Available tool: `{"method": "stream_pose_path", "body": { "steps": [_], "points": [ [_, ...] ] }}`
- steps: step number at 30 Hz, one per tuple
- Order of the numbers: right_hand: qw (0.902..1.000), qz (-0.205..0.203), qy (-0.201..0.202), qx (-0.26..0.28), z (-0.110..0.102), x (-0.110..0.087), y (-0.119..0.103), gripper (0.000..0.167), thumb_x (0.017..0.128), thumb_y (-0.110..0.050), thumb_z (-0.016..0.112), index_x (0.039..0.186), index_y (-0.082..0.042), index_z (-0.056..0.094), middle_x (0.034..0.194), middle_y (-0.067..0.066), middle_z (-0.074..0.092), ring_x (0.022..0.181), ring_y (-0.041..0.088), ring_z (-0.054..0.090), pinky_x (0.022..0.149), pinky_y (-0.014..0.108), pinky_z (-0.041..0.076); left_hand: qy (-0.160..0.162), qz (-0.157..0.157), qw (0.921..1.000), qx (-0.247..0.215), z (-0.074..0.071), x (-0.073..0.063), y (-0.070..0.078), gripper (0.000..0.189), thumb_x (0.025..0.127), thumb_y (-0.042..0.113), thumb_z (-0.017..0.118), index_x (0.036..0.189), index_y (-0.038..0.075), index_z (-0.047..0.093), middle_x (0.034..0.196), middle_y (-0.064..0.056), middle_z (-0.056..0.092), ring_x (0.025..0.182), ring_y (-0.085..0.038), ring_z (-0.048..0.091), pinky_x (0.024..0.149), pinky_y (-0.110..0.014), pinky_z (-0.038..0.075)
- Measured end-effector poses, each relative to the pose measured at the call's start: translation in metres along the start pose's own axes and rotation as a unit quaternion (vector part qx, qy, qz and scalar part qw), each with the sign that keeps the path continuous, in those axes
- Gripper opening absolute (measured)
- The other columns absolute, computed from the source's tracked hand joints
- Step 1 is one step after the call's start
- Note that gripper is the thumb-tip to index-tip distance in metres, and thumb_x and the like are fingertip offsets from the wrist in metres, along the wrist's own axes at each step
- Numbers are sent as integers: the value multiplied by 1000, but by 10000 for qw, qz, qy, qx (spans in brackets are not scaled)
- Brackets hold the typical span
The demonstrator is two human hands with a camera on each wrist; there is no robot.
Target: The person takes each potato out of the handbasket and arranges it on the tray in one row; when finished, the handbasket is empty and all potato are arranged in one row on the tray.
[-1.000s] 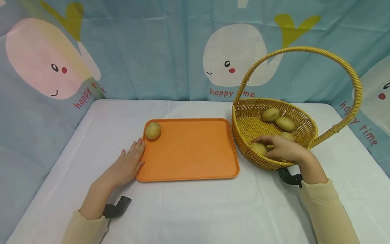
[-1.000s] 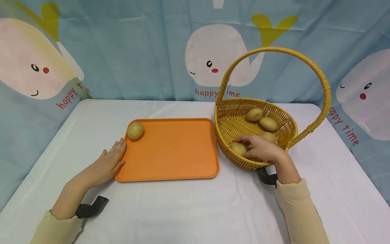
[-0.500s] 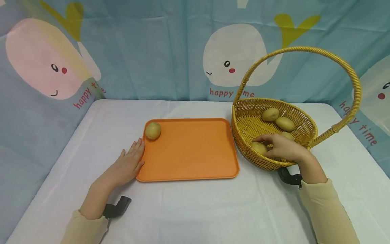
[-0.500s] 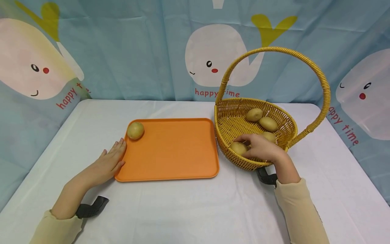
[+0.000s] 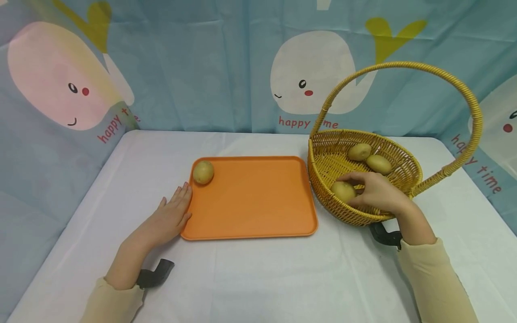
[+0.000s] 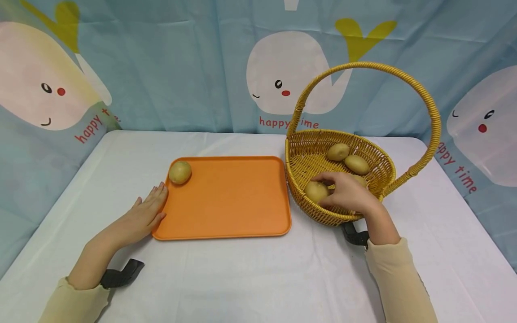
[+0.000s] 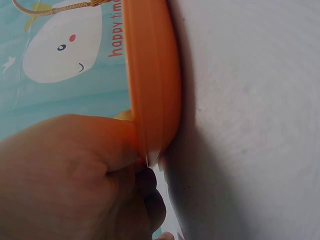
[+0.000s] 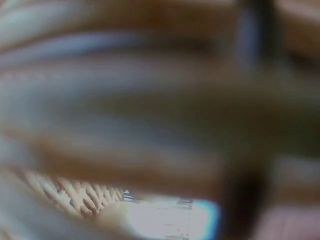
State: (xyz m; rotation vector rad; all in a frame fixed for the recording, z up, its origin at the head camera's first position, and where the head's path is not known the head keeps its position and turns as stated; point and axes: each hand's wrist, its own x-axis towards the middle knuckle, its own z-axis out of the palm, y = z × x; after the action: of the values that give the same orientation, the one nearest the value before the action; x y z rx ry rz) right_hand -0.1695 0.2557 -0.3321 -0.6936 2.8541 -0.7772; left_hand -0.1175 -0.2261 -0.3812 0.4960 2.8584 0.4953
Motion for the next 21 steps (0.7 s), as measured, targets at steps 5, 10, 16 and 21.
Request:
{"method": "stream_pose_path", "body": {
  "steps": [5,10,16,21],
  "points": [
    [9998,-36,19,203,-3,-2,-2,48,72,-14,82,117,-5,65,109,9,67,95,19,58,76,27,45,18,20,10000,17,1,0,0,62,98,16,46,145,-12,17,151,-30,13,139,-44,10,104,-67,10],
    [9996,103,113,219,-6,-2,-4,56,69,-19,84,119,-4,63,112,11,65,101,22,57,83,31,44,13,19,10000,10,1,0,-1,63,98,17,46,145,-13,17,151,-30,13,139,-45,10,104,-67,10],
    [9987,261,189,387,-10,-4,-9,56,70,-24,84,119,-8,63,113,10,64,103,22,56,82,27,43,-7,12,10000,4,1,0,-1,63,98,17,46,145,-12,16,151,-29,12,139,-44,10,104,-67,9],
    [9973,183,373,603,-11,-6,-13,57,70,-25,84,120,-8,63,113,10,65,101,21,57,77,20,45,12,28,10000,7,0,0,0,63,98,17,46,145,-12,17,151,-30,13,139,-44,11,104,-67,10]
  ]
}}
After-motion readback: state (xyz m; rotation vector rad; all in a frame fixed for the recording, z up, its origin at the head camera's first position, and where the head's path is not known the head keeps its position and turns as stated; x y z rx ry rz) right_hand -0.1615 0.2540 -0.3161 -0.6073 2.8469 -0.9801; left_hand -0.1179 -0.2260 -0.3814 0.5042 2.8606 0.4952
